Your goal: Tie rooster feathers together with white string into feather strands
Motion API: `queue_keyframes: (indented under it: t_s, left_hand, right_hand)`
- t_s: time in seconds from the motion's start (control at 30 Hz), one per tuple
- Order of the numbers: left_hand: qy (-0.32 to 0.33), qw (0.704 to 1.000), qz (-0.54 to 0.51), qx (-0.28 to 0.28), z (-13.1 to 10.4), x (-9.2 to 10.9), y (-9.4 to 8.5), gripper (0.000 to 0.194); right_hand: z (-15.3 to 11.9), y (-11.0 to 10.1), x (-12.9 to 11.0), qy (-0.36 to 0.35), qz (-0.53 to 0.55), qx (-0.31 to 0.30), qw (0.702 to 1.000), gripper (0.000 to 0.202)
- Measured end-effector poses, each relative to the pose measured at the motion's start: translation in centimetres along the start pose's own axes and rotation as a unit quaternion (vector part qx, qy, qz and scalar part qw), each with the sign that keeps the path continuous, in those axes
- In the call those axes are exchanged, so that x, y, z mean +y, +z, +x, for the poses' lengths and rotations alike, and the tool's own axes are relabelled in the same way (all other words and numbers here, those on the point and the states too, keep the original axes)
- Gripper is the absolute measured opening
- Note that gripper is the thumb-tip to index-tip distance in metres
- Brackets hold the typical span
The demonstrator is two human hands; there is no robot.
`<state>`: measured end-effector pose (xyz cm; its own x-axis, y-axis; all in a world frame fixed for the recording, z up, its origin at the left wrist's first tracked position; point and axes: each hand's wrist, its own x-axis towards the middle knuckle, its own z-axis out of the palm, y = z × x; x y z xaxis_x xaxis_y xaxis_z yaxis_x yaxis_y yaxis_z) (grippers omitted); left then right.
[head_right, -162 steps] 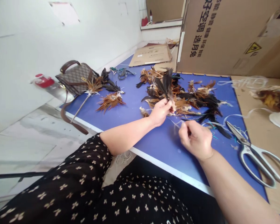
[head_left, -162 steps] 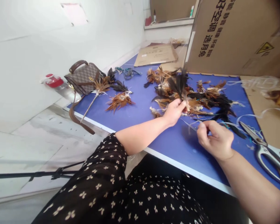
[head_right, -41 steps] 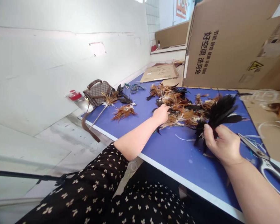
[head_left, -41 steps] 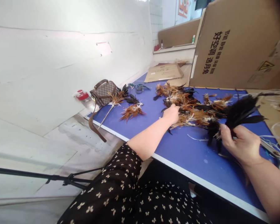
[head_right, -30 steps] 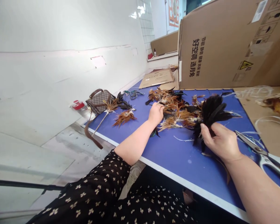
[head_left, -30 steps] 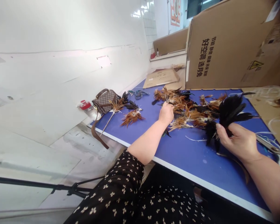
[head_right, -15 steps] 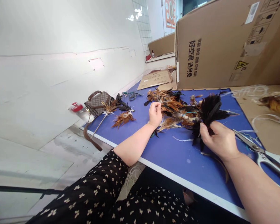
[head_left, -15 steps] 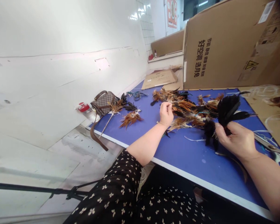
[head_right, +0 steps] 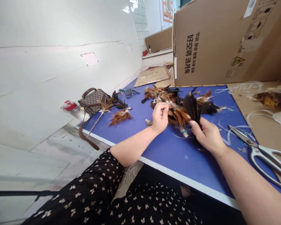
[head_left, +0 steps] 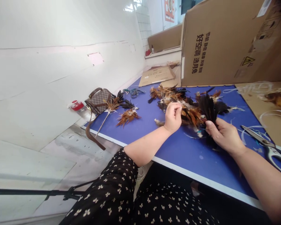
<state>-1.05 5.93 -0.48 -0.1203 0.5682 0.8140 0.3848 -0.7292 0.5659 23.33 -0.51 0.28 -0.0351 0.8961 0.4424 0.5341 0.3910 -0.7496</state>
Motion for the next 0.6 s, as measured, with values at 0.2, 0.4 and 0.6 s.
queue_keyframes:
  t_s: [0.2, 0.4, 0.6]
  left_hand:
    - [-0.004, 1.0, -0.022, 0.003, 0.0, 1.5, 0.1, 0.025]
    - [-0.017, 0.998, -0.061, 0.02, -0.4, 2.7, 0.6, 0.03]
    - [-0.043, 0.995, -0.091, 0.015, -0.6, 2.9, 0.5, 0.033]
  right_hand:
    - [-0.2, 0.4, -1.3, 0.007, 0.064, -0.151, 0.986, 0.067]
    - [-0.2, 1.3, -1.9, 0.065, 0.15, -0.174, 0.971, 0.062]
    - [-0.3, 0.2, -2.1, 0.107, 0.195, -0.136, 0.965, 0.062]
